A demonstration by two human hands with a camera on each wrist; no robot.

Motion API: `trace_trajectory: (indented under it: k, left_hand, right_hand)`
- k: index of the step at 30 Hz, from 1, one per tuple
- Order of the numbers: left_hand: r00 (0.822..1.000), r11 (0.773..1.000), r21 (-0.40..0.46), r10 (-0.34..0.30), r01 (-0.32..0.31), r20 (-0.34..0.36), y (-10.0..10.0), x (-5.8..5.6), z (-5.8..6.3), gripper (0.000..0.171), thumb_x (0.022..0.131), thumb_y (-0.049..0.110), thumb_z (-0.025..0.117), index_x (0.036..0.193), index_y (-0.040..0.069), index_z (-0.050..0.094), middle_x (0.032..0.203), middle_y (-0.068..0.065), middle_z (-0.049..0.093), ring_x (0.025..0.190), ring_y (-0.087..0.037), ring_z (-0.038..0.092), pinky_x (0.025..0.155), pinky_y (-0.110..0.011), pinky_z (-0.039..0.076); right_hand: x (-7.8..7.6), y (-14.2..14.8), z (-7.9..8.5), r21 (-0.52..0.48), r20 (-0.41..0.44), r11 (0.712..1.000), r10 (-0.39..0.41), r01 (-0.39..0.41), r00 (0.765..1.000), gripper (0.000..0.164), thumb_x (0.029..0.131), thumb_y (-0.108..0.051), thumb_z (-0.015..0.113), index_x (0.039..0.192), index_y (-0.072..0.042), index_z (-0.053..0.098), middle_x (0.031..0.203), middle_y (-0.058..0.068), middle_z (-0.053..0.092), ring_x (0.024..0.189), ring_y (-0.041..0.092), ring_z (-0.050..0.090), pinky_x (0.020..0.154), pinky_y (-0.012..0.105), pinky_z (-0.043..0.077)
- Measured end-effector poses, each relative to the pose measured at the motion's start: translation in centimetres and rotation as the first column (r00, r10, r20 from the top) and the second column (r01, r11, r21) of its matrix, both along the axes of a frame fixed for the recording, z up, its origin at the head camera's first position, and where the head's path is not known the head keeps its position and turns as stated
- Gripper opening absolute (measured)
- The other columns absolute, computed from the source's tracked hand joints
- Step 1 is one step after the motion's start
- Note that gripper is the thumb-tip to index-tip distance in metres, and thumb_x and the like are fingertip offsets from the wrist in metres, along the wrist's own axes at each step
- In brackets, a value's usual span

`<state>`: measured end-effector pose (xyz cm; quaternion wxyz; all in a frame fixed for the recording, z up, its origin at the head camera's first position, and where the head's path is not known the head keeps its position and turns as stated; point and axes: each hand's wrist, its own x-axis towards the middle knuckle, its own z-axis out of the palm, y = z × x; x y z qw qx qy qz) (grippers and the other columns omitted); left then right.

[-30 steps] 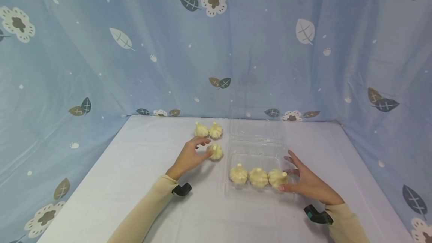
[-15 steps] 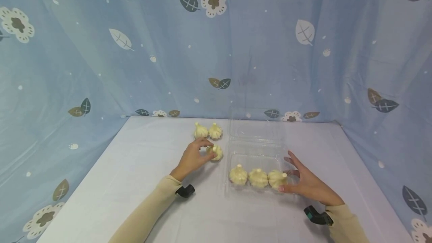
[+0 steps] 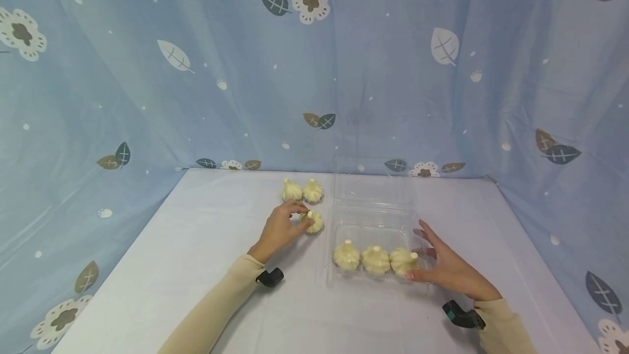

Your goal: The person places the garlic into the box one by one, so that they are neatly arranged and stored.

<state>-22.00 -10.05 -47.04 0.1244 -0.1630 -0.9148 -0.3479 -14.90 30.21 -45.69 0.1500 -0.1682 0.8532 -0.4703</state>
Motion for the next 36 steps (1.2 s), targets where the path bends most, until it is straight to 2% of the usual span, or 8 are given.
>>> trace_trajectory:
  k: [12, 21, 25, 32, 36]
  left_hand:
    - [1.000, 1.000, -0.003, 0.006, -0.006, 0.005, -0.02, -0.14, 0.03, 0.024, 0.090, 0.027, 0.081, 0.108, 0.012, 0.081, 0.119, -0.001, 0.076, 0.104, -0.021, 0.073, 0.083, -0.036, 0.059]
    - [1.000, 0.999, 0.033, 0.009, -0.010, 0.023, -0.14, -0.31, -0.05, 0.025, 0.092, 0.027, 0.080, 0.111, 0.012, 0.080, 0.122, -0.005, 0.076, 0.100, -0.028, 0.074, 0.082, -0.040, 0.059]
    - [1.000, 1.000, 0.014, 0.015, -0.015, 0.002, -0.13, -0.30, 0.02, 0.024, 0.092, 0.026, 0.079, 0.110, 0.010, 0.080, 0.121, -0.006, 0.077, 0.099, -0.027, 0.074, 0.082, -0.040, 0.059]
    - [0.999, 0.999, -0.017, 0.029, -0.029, -0.032, -0.15, -0.25, 0.25, 0.021, 0.094, 0.024, 0.076, 0.109, 0.010, 0.080, 0.113, -0.006, 0.078, 0.097, -0.022, 0.075, 0.082, -0.038, 0.060]
    - [0.998, 0.999, -0.010, 0.034, -0.034, -0.054, -0.24, -0.28, 0.42, 0.020, 0.095, 0.023, 0.074, 0.109, 0.010, 0.080, 0.111, -0.006, 0.079, 0.096, -0.021, 0.075, 0.080, -0.038, 0.060]
  right_hand:
    - [0.00, -0.03, 0.13, -0.011, 0.022, 1.000, 0.004, -0.004, 1.000, 0.118, 0.092, -0.015, 0.078, 0.165, -0.009, -0.015, 0.167, 0.038, 0.007, 0.135, 0.065, 0.042, 0.083, 0.053, 0.060]
    - [0.03, 0.01, 0.07, 0.001, 0.001, 1.000, 0.002, -0.002, 1.000, 0.118, 0.091, -0.015, 0.079, 0.165, -0.006, -0.014, 0.167, 0.037, 0.009, 0.135, 0.065, 0.042, 0.082, 0.052, 0.060]
    - [0.00, -0.02, 0.09, 0.004, 0.018, 1.000, 0.000, 0.000, 1.000, 0.119, 0.092, -0.017, 0.079, 0.165, -0.006, -0.014, 0.167, 0.037, 0.009, 0.136, 0.064, 0.042, 0.082, 0.048, 0.061]
    - [-0.01, 0.09, -0.11, -0.002, 0.026, 1.000, -0.001, 0.001, 1.000, 0.118, 0.092, -0.016, 0.079, 0.165, -0.008, -0.014, 0.167, 0.038, 0.008, 0.137, 0.066, 0.041, 0.084, 0.052, 0.060]
    - [0.06, 0.10, -0.06, -0.008, 0.034, 1.000, 0.000, 0.000, 0.999, 0.118, 0.092, -0.015, 0.078, 0.165, -0.008, -0.014, 0.167, 0.037, 0.008, 0.137, 0.066, 0.040, 0.082, 0.048, 0.061]
